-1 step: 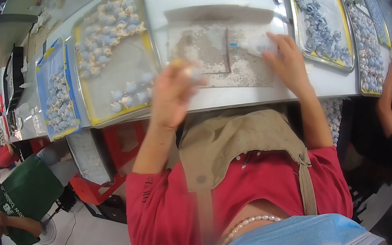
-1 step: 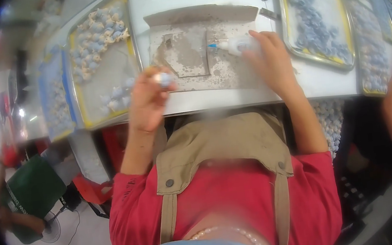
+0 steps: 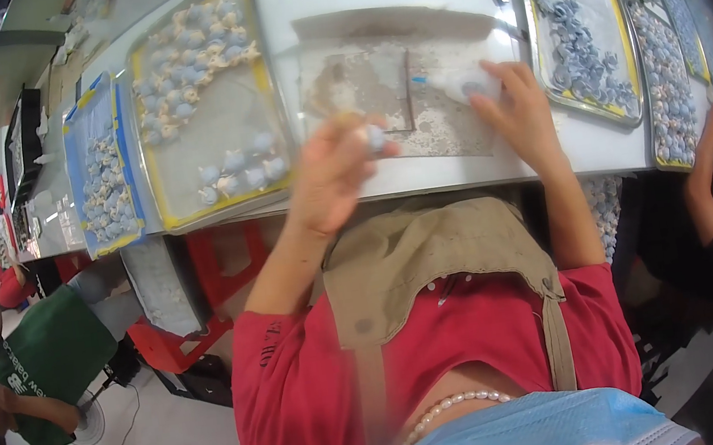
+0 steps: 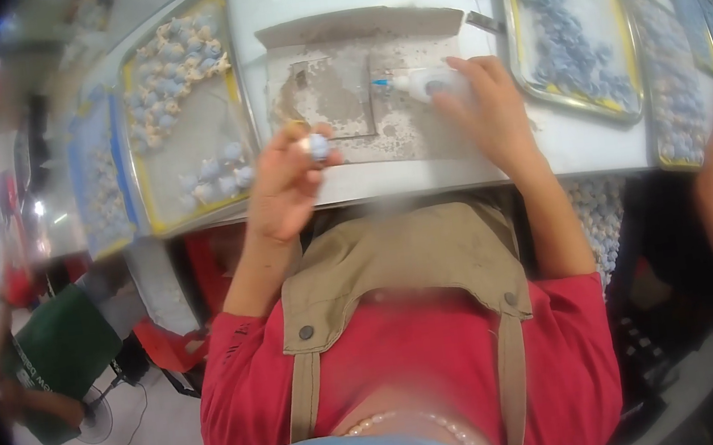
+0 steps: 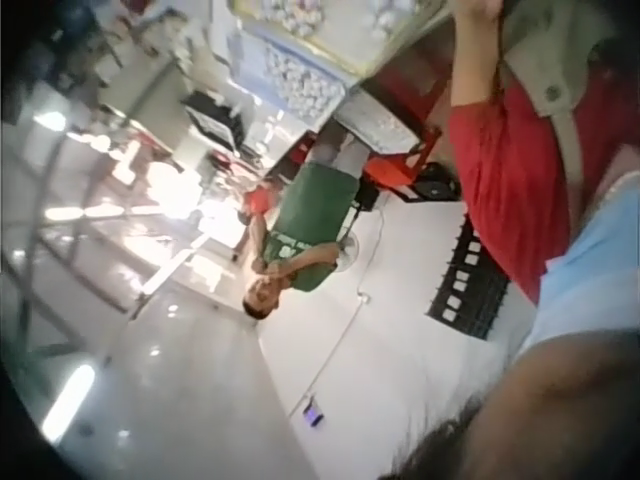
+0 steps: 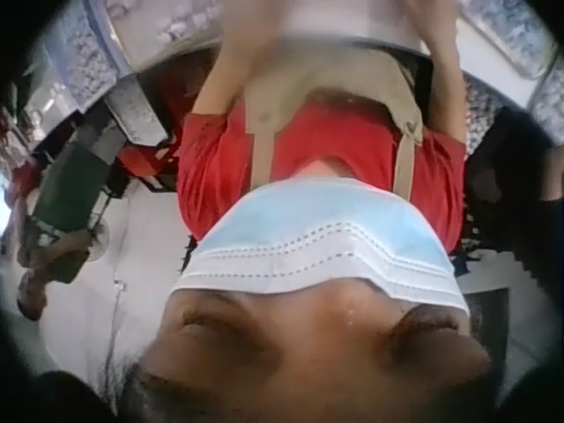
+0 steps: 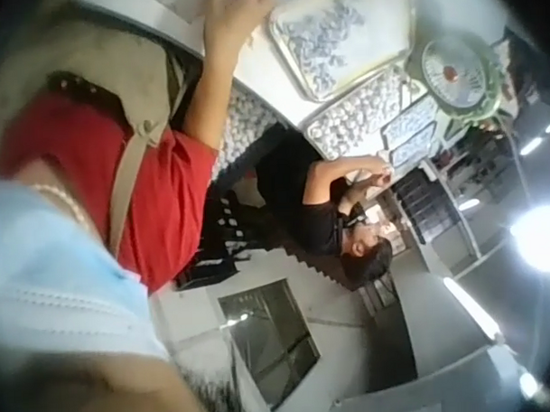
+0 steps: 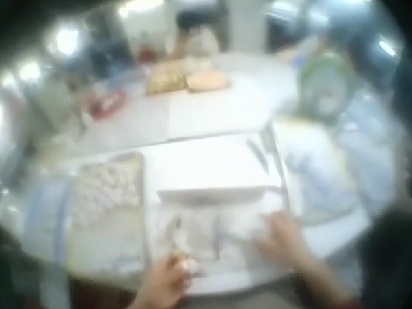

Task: The person assembles small figurines by applying glue from a squeeze bottle onto figurine pieces and pressing the parts together by hand.

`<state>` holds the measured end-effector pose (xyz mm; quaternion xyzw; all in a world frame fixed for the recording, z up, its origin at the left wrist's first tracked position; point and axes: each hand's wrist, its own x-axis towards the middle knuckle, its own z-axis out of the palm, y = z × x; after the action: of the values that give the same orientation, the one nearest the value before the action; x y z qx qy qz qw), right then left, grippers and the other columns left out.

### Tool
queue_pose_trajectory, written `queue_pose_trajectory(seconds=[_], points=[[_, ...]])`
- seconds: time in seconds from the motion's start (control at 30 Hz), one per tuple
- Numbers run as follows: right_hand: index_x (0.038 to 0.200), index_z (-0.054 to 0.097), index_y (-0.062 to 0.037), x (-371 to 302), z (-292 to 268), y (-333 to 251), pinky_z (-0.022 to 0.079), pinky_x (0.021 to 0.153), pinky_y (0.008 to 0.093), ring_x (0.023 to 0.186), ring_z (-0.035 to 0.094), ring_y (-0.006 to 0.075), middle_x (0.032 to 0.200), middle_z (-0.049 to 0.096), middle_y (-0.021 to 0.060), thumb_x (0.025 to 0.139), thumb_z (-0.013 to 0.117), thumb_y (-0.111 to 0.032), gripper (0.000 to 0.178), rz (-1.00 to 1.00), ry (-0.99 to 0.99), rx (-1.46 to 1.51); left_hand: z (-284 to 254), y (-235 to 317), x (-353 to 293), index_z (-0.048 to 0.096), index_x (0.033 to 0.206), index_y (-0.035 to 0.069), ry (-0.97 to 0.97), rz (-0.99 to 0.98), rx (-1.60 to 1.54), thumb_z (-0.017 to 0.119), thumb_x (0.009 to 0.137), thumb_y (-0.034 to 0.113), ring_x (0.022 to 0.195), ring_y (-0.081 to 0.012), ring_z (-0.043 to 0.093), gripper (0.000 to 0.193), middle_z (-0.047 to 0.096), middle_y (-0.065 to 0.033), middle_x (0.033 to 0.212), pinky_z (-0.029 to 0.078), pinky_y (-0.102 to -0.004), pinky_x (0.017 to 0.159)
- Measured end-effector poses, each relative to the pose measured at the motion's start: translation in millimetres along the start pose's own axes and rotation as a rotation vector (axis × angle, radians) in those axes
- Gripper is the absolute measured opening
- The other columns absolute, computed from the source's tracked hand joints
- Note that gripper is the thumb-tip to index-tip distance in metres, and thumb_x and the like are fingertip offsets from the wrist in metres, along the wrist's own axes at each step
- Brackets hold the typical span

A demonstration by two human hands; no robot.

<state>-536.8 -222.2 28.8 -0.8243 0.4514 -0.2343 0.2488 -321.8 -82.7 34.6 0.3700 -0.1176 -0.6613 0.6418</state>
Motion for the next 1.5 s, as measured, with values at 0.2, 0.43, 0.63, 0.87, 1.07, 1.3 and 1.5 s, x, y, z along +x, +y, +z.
queue_pose_trajectory(seconds=[0.2,0.43,0.63,0.87,1.07,1.3,1.5], points=[[0.095,0.059,-0.0021,-18.4,3.1,9.0,0.043,0.074,0.0333,0.082,0.053,0.0271,0.083,0.056,0.0114,0.069,0.069,-0.020,0.034,0.061,-0.076,0.132,35.7,-43.9,13.2,0.051,0.109,0.005,-0.266,-0.308,-0.270,0.054,0.087,0.015,0.078,-0.0122,0.056,0.024,0.055,-0.0069,0.103,0.043,-0.0168,0.061],[0.098,0.052,-0.0014,-46.0,-22.8,10.3,0.042,0.069,0.0224,0.079,0.052,0.0089,0.086,0.058,0.0033,0.077,0.063,-0.011,0.025,0.335,0.063,0.816,52.5,-48.0,14.9,0.049,0.115,0.004,-0.099,-0.190,0.057,0.054,0.086,0.011,0.081,-0.0108,0.056,0.030,0.054,-0.0067,0.109,0.044,-0.0192,0.066],[0.093,0.052,-0.0017,-65.6,-45.0,9.7,0.042,0.069,0.0235,0.077,0.052,0.0104,0.085,0.055,0.0032,0.072,0.067,-0.008,0.027,0.243,0.103,0.706,50.1,-58.0,8.5,0.050,0.113,0.002,-0.007,0.022,0.309,0.060,0.080,0.002,0.081,-0.0123,0.058,0.035,0.056,-0.0088,0.104,0.045,-0.0206,0.066],[0.079,0.057,-0.0010,-52.4,-57.3,-11.6,0.039,0.060,0.0267,0.069,0.048,0.0189,0.072,0.052,0.0066,0.059,0.075,-0.010,0.028,-0.171,0.169,0.231,41.8,-57.7,6.6,0.049,0.112,0.000,0.015,0.061,0.418,0.063,0.078,0.001,0.081,-0.0101,0.056,0.036,0.059,-0.0086,0.093,0.045,-0.0205,0.068],[0.073,0.059,-0.0012,-46.6,-53.7,-29.5,0.036,0.055,0.0294,0.064,0.043,0.0201,0.065,0.050,0.0055,0.054,0.079,-0.013,0.030,-0.196,0.151,0.150,41.6,-52.4,4.1,0.050,0.113,-0.001,0.029,0.049,0.395,0.063,0.078,-0.001,0.080,-0.0110,0.058,0.037,0.060,-0.0070,0.090,0.046,-0.0208,0.069],[0.072,0.060,-0.0013,-42.1,-49.1,-38.1,0.036,0.054,0.0296,0.062,0.043,0.0203,0.064,0.050,0.0053,0.055,0.079,-0.013,0.028,-0.214,0.151,0.128,37.4,-48.4,2.3,0.049,0.114,-0.001,0.019,0.032,0.403,0.061,0.079,-0.001,0.081,-0.0115,0.058,0.037,0.060,-0.0072,0.091,0.045,-0.0206,0.069],[0.072,0.059,-0.0013,-45.5,-51.3,-32.5,0.036,0.054,0.0289,0.062,0.043,0.0196,0.064,0.050,0.0055,0.055,0.079,-0.012,0.027,-0.188,0.164,0.147,37.7,-48.8,3.2,0.048,0.110,-0.001,0.007,0.033,0.332,0.062,0.078,0.000,0.081,-0.0138,0.060,0.035,0.056,-0.0089,0.101,0.045,-0.0217,0.067]])
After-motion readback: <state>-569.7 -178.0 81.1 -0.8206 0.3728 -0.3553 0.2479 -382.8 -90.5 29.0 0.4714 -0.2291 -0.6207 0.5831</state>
